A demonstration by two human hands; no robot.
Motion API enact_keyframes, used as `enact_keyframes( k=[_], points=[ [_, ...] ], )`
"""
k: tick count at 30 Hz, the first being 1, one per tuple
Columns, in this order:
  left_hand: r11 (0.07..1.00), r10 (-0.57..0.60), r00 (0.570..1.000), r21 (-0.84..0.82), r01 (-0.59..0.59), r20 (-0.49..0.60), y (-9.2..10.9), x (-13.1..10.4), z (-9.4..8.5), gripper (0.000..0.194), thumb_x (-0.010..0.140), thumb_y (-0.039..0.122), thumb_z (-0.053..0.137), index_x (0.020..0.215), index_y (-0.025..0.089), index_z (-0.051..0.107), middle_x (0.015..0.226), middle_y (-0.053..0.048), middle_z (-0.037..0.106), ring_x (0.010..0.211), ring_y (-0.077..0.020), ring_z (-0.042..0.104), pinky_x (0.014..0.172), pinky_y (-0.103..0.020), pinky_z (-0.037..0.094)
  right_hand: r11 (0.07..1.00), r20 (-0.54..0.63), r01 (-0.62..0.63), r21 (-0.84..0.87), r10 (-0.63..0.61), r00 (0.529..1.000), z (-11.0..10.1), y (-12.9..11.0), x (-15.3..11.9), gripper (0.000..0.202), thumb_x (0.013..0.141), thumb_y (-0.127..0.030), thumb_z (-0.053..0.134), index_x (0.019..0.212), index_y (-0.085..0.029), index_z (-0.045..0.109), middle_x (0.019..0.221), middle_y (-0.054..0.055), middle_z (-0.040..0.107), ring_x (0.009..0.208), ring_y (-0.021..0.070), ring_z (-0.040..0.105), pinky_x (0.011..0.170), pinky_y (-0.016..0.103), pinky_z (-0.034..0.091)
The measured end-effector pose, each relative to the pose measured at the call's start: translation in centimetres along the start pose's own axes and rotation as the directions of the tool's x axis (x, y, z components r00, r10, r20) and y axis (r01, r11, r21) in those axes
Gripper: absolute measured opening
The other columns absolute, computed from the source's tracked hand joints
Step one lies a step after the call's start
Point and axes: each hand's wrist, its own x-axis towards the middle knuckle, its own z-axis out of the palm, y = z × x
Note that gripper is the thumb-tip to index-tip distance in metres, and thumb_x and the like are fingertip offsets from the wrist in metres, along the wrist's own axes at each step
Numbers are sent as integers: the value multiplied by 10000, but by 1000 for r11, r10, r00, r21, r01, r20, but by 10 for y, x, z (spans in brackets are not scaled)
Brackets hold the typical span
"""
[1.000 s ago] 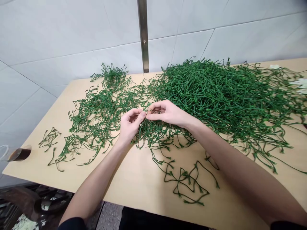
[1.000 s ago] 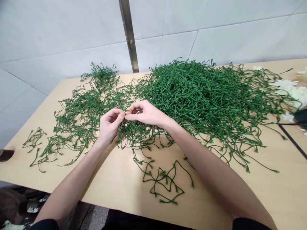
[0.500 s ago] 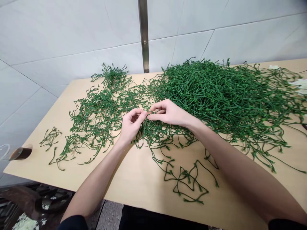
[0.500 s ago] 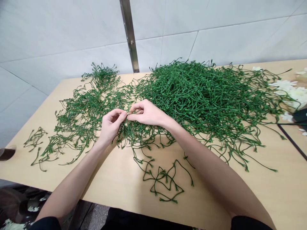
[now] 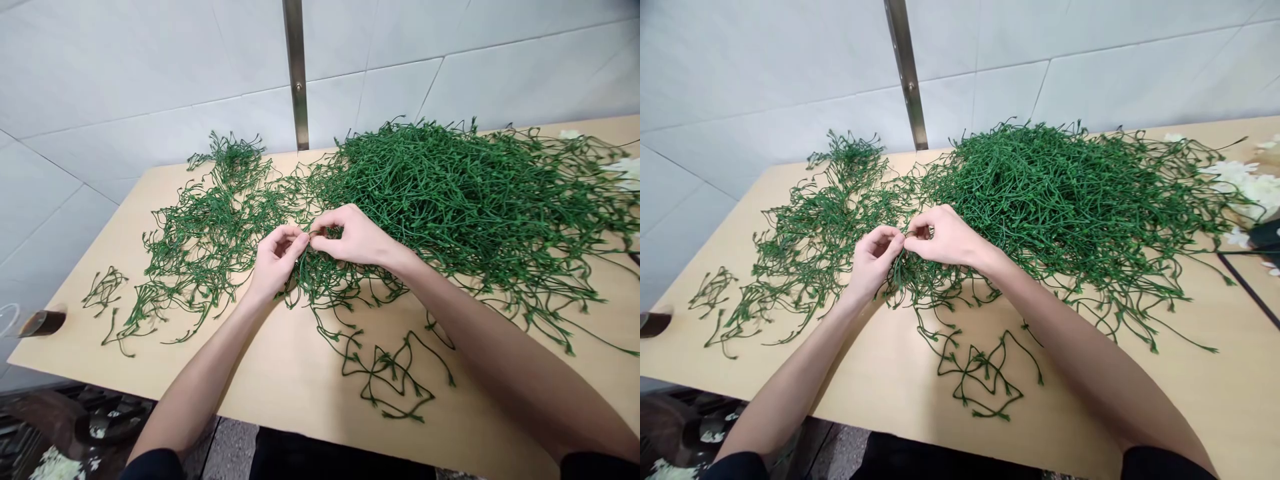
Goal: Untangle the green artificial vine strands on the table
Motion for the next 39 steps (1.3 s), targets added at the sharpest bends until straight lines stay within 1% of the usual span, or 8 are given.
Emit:
enact_keyframes(
  k=[3, 6, 9, 15, 25, 29, 34, 39],
  points=[
    [1000, -24, 999, 20, 24, 28, 0, 0, 0, 430, 708, 572, 754, 720, 165, 616, 641, 24, 537, 575, -92, 444, 528, -219, 365, 998, -10, -20, 56, 21, 1000, 0, 2, 2, 165, 727, -233, 542, 611, -148, 622, 582, -12, 570, 585, 101, 444, 640, 275, 346],
    [997, -31, 997, 66, 27, 64, 1, 0, -1, 454, 735, 600, 714, 657, 164, 613, 601, 24, 490, 559, -99, 398, 513, -233, 332, 994, 46, -53, 96, 49, 998, -2, 3, 2, 165, 732, -246, 562, 622, -145, 635, 587, -15, 567, 573, 94, 436, 628, 272, 341],
    [997, -4, 999, 83, 0, 54, 1, -1, -1, 447, 755, 602, 693, 654, 171, 622, 607, 16, 502, 573, -112, 404, 534, -245, 341, 992, 79, -70, 103, 62, 995, -2, 4, 2, 172, 736, -253, 582, 620, -144, 647, 558, -29, 534, 563, 87, 420, 627, 272, 333],
    [989, 35, 995, 142, -48, 92, -1, -3, -1, 425, 804, 572, 657, 667, 169, 641, 599, 14, 515, 562, -111, 402, 528, -243, 320, 994, 58, -73, 81, 69, 996, 0, 4, 3, 173, 712, -216, 545, 637, -145, 683, 508, -40, 498, 544, 88, 391, 599, 276, 300],
    [945, 132, 989, 292, -146, 66, -3, -6, 0, 337, 879, 451, 609, 707, 165, 652, 646, 1, 589, 590, -117, 454, 579, -251, 357, 997, 61, -23, -69, 27, 998, -1, 1, 0, 263, 728, -254, 522, 480, -172, 490, 467, -46, 348, 520, 88, 277, 555, 282, 259],
    [970, 84, 995, 223, -96, 62, 0, -6, 0, 422, 841, 564, 622, 687, 171, 638, 615, 4, 543, 578, -118, 426, 543, -246, 339, 998, 0, -7, 65, 7, 1000, 3, 3, 1, 236, 699, -246, 527, 480, -175, 475, 469, -50, 342, 510, 82, 301, 537, 277, 249],
    [1000, -20, 990, 24, 16, 140, 2, -1, -1, 473, 751, 631, 691, 640, 179, 607, 617, -1, 540, 590, -125, 462, 573, -248, 392, 971, 16, 15, 238, -20, 1000, 9, 6, 2, 198, 700, -238, 492, 565, -165, 617, 513, -26, 498, 514, 91, 379, 524, 263, 283],
    [994, -72, 994, -79, 79, 84, -2, 4, -6, 491, 688, 647, 736, 626, 187, 576, 587, 13, 535, 551, -116, 464, 550, -244, 403, 942, -24, 73, 329, -69, 997, 8, 8, 3, 171, 670, -170, 463, 556, -173, 591, 587, -4, 597, 582, 112, 489, 590, 267, 364]
  ],
)
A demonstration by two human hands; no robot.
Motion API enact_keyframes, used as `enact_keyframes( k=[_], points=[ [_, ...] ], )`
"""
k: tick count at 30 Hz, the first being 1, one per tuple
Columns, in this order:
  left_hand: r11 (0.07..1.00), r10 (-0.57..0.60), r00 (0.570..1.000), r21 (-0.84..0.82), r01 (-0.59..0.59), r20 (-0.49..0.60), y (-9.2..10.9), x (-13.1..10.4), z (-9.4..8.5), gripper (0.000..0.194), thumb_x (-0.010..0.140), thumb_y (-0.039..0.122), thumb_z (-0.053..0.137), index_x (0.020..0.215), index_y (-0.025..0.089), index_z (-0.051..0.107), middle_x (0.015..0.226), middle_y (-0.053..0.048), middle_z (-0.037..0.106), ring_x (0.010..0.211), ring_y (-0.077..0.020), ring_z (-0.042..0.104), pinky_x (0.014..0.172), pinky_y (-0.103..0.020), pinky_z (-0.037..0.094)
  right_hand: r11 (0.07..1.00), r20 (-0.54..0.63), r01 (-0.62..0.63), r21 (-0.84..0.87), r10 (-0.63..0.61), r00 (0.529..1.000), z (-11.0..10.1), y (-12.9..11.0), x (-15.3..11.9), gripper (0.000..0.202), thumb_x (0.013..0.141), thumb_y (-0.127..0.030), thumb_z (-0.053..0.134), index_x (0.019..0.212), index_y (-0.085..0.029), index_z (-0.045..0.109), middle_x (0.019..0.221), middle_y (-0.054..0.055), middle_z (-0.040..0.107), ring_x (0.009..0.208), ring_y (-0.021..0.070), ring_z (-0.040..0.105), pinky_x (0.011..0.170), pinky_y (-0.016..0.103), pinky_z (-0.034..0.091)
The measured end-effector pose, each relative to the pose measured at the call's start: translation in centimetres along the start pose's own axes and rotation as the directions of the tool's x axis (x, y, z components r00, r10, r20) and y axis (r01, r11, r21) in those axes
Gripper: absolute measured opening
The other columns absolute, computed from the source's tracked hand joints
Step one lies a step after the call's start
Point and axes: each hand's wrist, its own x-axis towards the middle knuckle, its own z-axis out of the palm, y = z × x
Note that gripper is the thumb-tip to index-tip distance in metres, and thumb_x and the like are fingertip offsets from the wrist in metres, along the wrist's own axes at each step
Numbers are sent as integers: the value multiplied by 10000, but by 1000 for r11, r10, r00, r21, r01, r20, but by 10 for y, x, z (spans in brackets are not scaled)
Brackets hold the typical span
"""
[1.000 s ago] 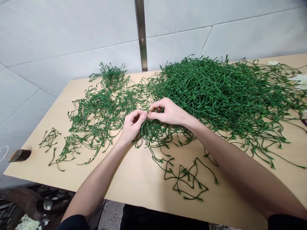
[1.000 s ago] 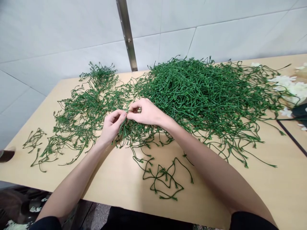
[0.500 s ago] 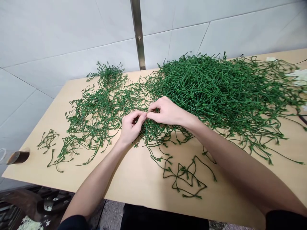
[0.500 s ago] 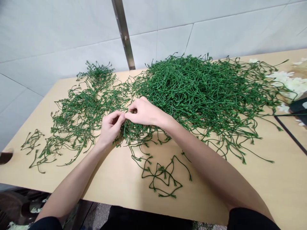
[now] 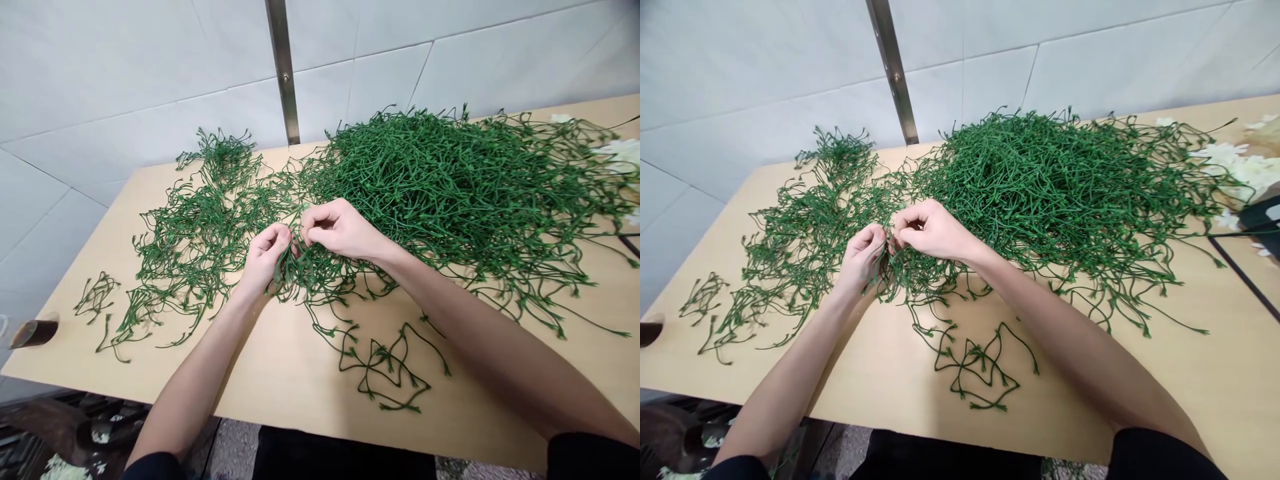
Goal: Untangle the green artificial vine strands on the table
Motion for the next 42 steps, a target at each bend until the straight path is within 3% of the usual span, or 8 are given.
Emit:
enact_keyframes(
  k=[8, 16, 20, 22, 25, 31, 35, 42],
  points=[
    [991, 80, 983, 115, -61, -166, -3, -1, 0, 437, 711, 579, 749, 610, 168, 643, 603, 6, 592, 570, -105, 473, 556, -240, 373, 986, -35, -161, -46, 159, 987, -6, -5, 0, 199, 794, -277, 568, 717, -140, 690, 673, 11, 628, 594, 102, 462, 573, 271, 328],
    [990, 81, 983, 127, -61, -163, -4, -3, 1, 408, 763, 552, 715, 636, 168, 663, 599, 12, 573, 554, -99, 459, 534, -245, 358, 971, 6, -202, 126, 203, 979, -7, 1, 1, 226, 710, -321, 754, 814, -140, 666, 760, 34, 687, 711, 142, 616, 705, 299, 481],
    [983, 100, 983, 166, -74, -154, -1, -3, 2, 395, 760, 547, 721, 645, 172, 664, 596, 8, 578, 547, -108, 478, 527, -255, 375, 982, -44, -125, -143, 119, 992, -7, -2, 0, 135, 799, -278, 661, 821, -149, 696, 804, 49, 710, 751, 163, 621, 756, 333, 470],
    [982, 96, 982, 175, -67, -165, 0, -4, 2, 408, 753, 560, 722, 640, 173, 663, 593, 6, 573, 541, -107, 470, 519, -256, 370, 928, -59, 4, -373, -29, 998, -7, -4, -2, 124, 821, -254, 633, 867, -156, 695, 892, 65, 721, 855, 197, 616, 831, 372, 445],
    [985, 84, 978, 167, -52, -192, 1, -4, 3, 431, 740, 580, 726, 617, 173, 656, 588, 3, 577, 540, -104, 465, 514, -249, 364, 701, 34, 203, -684, -247, 968, -7, -4, -5, 164, 852, -237, 588, 979, -172, 667, 1063, 84, 698, 1061, 270, 546, 940, 458, 367],
    [986, 84, 976, 162, -51, -202, 1, -4, 5, 433, 733, 563, 735, 590, 166, 636, 561, 14, 546, 527, -99, 436, 496, -248, 346, 339, 264, 358, -870, -294, 919, -9, -8, -8, 198, 969, -297, 458, 949, -242, 647, 1172, 74, 651, 1155, 292, 470, 1010, 510, 298],
    [988, 90, 976, 143, -62, -197, 2, -4, 5, 427, 748, 531, 734, 573, 162, 612, 552, 21, 529, 522, -92, 423, 496, -240, 335, 300, 309, 390, -871, -282, 908, -7, -18, -7, 311, 1011, -215, 337, 1015, -248, 647, 1115, 71, 657, 1143, 260, 497, 1006, 496, 340],
    [982, 99, 972, 177, -61, -214, 1, -4, 5, 431, 757, 523, 727, 579, 154, 595, 542, 31, 488, 528, -85, 384, 502, -233, 308, 306, 306, 390, -868, -287, 907, -2, -21, -4, 366, 983, -133, 379, 770, -249, 654, 775, 34, 641, 1007, 211, 568, 984, 446, 407]
  ],
)
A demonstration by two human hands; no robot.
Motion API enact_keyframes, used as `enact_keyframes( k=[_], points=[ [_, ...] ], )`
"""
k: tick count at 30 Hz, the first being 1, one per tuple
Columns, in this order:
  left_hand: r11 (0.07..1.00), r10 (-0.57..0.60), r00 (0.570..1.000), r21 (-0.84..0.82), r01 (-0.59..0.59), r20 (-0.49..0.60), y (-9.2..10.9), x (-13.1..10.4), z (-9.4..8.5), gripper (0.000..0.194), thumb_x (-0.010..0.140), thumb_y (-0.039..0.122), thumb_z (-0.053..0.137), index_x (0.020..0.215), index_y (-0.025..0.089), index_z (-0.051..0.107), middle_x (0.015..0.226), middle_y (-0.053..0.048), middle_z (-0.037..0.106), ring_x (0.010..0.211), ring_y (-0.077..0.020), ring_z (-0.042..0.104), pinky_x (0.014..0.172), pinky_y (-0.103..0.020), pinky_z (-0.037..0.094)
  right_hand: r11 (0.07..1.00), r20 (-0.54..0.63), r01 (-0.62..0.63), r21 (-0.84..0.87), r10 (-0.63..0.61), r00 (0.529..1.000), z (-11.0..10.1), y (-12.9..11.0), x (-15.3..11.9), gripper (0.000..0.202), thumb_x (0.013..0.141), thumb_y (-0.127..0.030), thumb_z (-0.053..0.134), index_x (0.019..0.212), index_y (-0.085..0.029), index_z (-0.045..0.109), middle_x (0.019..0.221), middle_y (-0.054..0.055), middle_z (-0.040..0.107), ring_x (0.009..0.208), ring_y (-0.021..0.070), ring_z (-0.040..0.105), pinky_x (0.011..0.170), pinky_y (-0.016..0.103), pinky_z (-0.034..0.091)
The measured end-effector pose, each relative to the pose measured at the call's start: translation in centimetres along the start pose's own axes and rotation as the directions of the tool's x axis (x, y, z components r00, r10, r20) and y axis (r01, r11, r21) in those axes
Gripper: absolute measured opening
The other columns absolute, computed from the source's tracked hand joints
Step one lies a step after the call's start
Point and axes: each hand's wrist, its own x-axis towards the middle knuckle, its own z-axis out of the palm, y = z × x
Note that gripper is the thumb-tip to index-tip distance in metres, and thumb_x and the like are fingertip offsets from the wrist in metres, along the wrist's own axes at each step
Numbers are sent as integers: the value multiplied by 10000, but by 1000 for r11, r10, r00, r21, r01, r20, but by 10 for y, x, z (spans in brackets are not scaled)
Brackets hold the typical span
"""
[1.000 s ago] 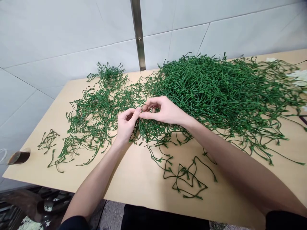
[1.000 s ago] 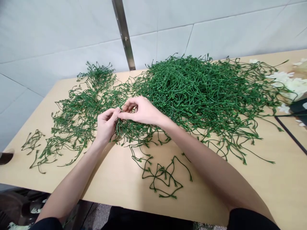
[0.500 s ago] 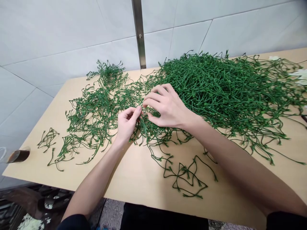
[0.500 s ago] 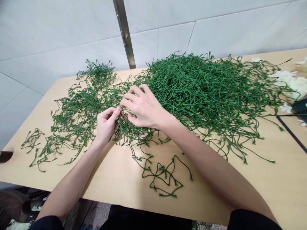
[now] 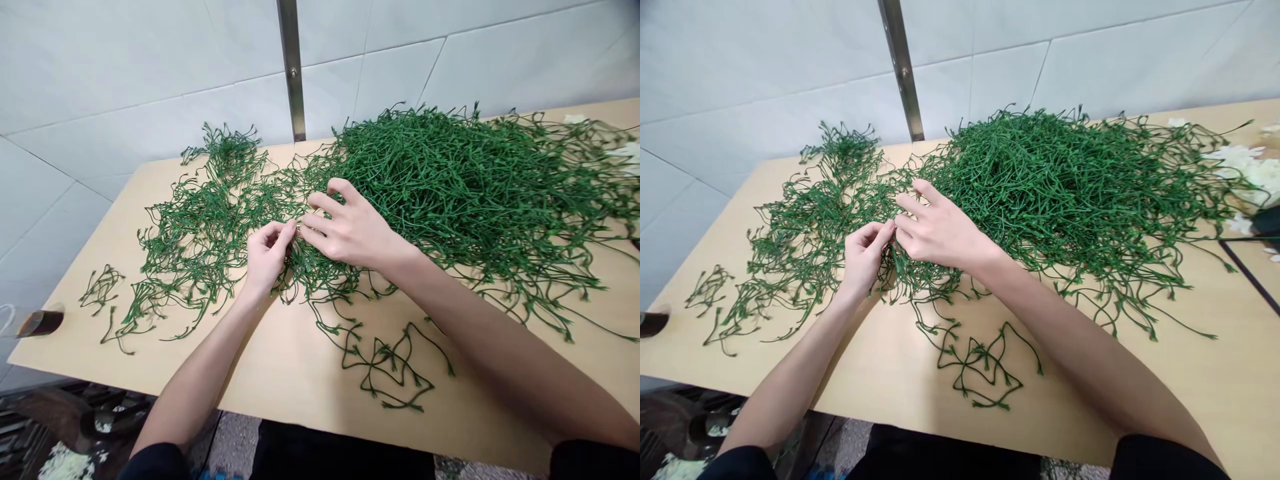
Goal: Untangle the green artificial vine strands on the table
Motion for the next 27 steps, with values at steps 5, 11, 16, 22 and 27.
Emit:
enact_keyframes(
  k=[5, 11, 16, 22, 27],
  points=[
    [998, 28, 999, 48, -29, 28, 3, -3, 1, 389, 795, 474, 698, 598, 156, 592, 535, 37, 464, 512, -85, 358, 490, -234, 291, 989, -57, 49, -139, -58, 997, 7, 1, -4, 358, 989, -129, 397, 762, -229, 656, 740, 26, 634, 979, 207, 568, 946, 427, 406],
    [994, 61, 996, 84, -66, 71, 2, -3, 0, 381, 820, 472, 670, 615, 159, 598, 541, 37, 472, 513, -89, 364, 495, -237, 294, 959, -81, 125, -253, -150, 985, 17, 3, -7, 391, 987, -74, 345, 810, -150, 685, 738, 56, 653, 844, 210, 532, 808, 405, 378],
    [988, 103, 991, 107, -111, 82, 2, -3, -1, 411, 838, 497, 651, 607, 163, 584, 536, 33, 480, 510, -94, 384, 495, -244, 297, 993, -66, 27, -119, -35, 997, 20, 2, -7, 277, 956, -182, 444, 831, -126, 685, 826, 92, 692, 865, 235, 511, 795, 407, 350],
    [973, 154, 979, 149, -174, 136, -2, -3, -3, 363, 874, 459, 620, 672, 158, 632, 571, 26, 521, 519, -94, 399, 500, -238, 310, 967, -90, -158, 201, 179, 980, 19, 0, -5, 256, 870, -212, 478, 712, -138, 666, 721, 73, 659, 781, 200, 497, 734, 360, 343],
    [925, 247, 941, 232, -300, 232, -4, -5, -3, 262, 904, 332, 586, 724, 156, 659, 630, 13, 595, 565, -101, 479, 569, -235, 375, 835, 83, -315, 452, 313, 946, 15, 2, -5, 232, 770, -189, 476, 565, -154, 577, 564, 25, 536, 592, 134, 417, 621, 306, 329]
  ],
)
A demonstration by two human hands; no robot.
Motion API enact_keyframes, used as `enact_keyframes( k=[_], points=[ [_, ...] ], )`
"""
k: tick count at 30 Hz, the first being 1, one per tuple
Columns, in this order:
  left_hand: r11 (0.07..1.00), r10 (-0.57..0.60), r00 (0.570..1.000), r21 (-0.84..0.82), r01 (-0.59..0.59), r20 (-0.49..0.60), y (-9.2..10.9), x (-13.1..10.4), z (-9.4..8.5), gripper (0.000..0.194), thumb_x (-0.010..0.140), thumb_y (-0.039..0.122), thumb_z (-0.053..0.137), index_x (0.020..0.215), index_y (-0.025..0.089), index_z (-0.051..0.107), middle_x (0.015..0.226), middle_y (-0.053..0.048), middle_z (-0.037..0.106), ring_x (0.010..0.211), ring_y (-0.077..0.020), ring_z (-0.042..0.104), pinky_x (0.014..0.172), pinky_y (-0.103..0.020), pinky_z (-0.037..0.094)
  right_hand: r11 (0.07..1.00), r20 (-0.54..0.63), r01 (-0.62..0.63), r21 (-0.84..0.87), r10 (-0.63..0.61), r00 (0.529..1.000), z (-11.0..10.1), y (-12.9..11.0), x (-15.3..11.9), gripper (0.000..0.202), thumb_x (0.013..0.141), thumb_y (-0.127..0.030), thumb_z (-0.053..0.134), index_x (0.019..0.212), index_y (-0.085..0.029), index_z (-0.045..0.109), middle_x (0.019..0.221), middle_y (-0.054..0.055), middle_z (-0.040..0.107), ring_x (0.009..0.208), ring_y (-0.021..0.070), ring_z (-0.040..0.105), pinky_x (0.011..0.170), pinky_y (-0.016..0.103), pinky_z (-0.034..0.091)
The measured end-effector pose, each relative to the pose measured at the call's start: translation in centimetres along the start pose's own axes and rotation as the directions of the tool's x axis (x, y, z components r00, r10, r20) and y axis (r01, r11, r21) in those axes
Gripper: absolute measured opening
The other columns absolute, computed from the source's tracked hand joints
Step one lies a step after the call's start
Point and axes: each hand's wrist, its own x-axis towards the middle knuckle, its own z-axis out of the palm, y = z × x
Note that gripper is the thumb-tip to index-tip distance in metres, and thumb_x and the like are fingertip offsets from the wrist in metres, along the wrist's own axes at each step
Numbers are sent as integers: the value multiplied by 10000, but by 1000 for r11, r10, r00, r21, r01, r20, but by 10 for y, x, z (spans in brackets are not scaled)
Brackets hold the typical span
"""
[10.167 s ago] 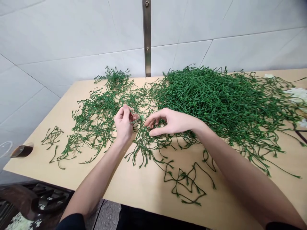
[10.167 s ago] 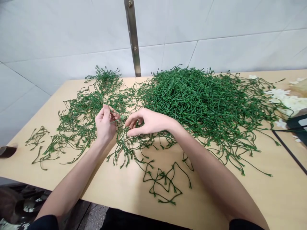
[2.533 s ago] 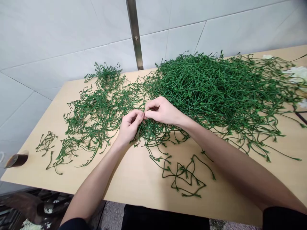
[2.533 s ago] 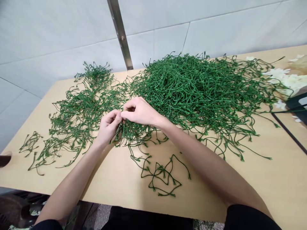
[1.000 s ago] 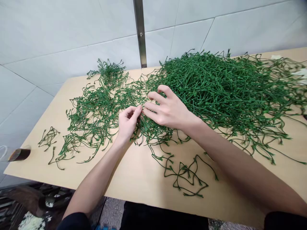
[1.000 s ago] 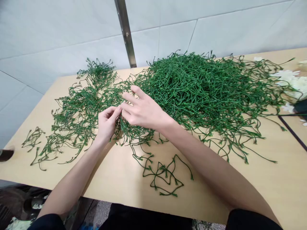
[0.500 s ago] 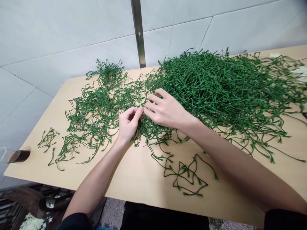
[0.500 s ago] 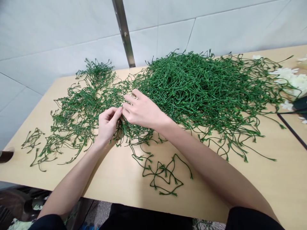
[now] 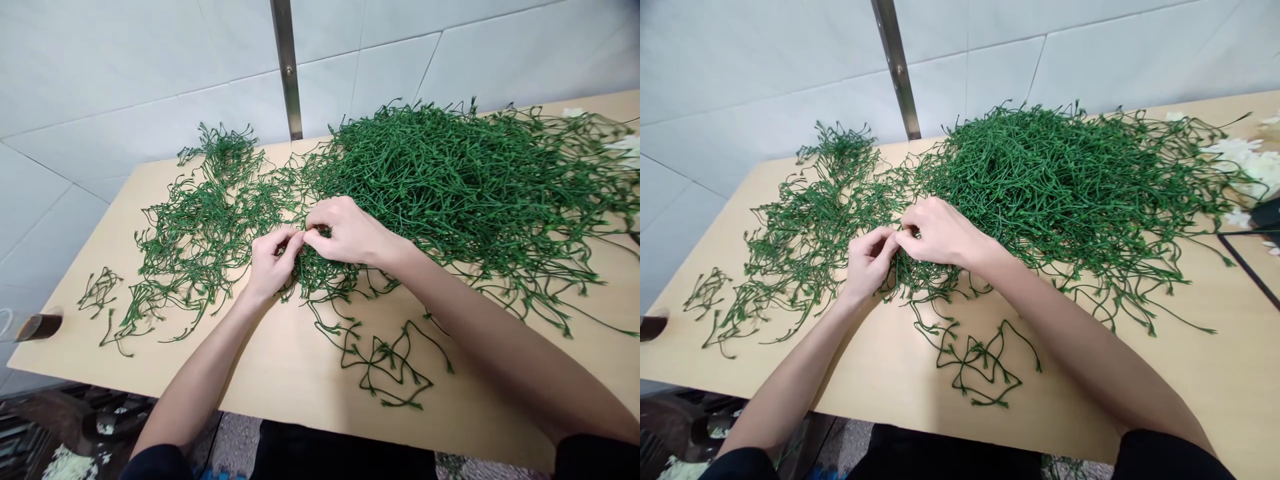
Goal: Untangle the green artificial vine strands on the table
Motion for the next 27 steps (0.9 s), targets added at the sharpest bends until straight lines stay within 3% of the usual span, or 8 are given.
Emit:
enact_keyframes(
  k=[3, 6, 14, 21, 27],
  points=[
    [999, 24, 1000, 24, -24, 3, -1, -1, 0, 236, 909, 285, 575, 721, 159, 644, 640, 18, 599, 576, -100, 489, 588, -232, 387, 996, 40, -43, 83, 40, 998, -2, 1, 0, 232, 754, -200, 480, 546, -156, 573, 551, 18, 539, 567, 121, 421, 608, 294, 330],
    [1000, 5, 1000, -4, -5, -8, -2, -1, 1, 253, 921, 322, 570, 738, 163, 644, 639, 21, 581, 564, -96, 465, 555, -227, 370, 990, 9, -30, 139, 30, 1000, -1, 2, 1, 216, 743, -206, 482, 560, -157, 585, 573, 17, 571, 573, 116, 445, 614, 284, 344],
    [933, -148, 982, -313, 177, 115, -2, 4, -1, 398, 853, 533, 637, 695, 171, 587, 616, 17, 544, 580, -105, 487, 560, -225, 386, 953, -167, -20, 303, 74, 983, 9, -3, 1, 152, 686, -188, 490, 535, -175, 497, 554, -17, 531, 546, 99, 448, 597, 258, 357],
    [827, -224, 951, -473, 302, 214, -2, 6, -2, 429, 763, 568, 719, 675, 180, 555, 565, 22, 547, 531, -105, 480, 544, -231, 383, 919, -143, 39, 391, 19, 989, 7, -1, 2, 154, 712, -163, 469, 560, -179, 483, 589, -13, 536, 589, 105, 479, 638, 256, 382],
    [787, -261, 937, -510, 347, 234, -4, 6, 0, 431, 742, 562, 737, 673, 183, 544, 554, 21, 548, 509, -103, 492, 517, -224, 386, 894, -107, 44, 446, 4, 994, 7, 2, 2, 158, 722, -138, 460, 571, -171, 497, 610, -6, 545, 615, 112, 486, 651, 259, 381]
  ],
)
